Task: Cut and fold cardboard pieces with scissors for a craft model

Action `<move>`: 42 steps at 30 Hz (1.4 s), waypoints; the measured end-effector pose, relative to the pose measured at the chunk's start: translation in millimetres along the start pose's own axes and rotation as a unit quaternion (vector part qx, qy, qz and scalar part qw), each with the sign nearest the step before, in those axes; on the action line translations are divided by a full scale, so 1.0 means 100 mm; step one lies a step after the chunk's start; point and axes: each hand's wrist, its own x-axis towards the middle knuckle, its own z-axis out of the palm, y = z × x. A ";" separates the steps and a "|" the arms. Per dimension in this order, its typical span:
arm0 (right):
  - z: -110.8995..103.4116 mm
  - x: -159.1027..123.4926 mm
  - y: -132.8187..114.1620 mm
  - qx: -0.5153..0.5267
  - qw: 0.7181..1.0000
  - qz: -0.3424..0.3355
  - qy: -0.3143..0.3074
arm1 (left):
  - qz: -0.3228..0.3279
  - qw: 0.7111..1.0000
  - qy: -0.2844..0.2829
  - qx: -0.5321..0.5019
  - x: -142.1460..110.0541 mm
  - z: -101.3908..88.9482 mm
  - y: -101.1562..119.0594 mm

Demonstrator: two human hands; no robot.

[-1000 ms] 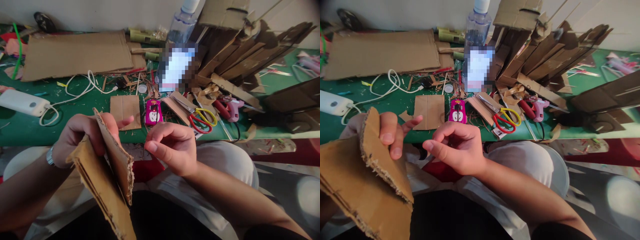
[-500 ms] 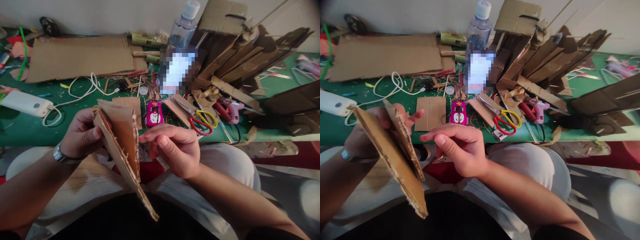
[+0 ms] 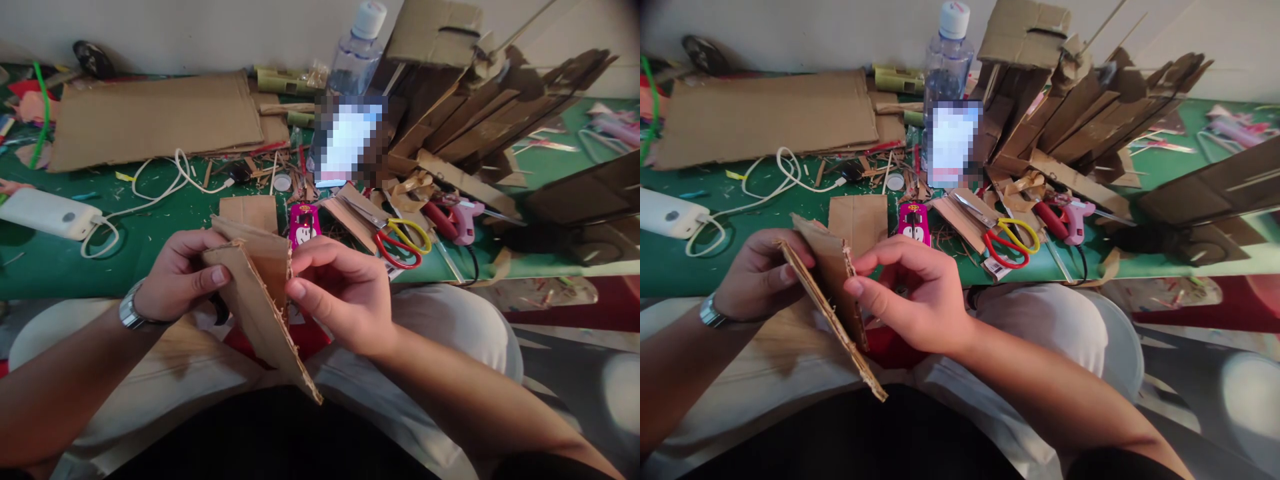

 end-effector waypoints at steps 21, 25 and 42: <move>-0.02 0.06 -0.05 0.092 0.986 0.136 0.020 | 0.098 0.993 -0.028 0.059 0.10 -0.01 0.16; -0.02 0.05 -0.02 0.159 0.971 0.178 0.003 | 0.083 0.995 -0.024 0.058 0.09 0.00 0.15; -0.02 0.04 -0.06 0.042 0.997 0.068 -0.024 | 0.211 0.966 -0.080 0.127 0.13 0.01 0.20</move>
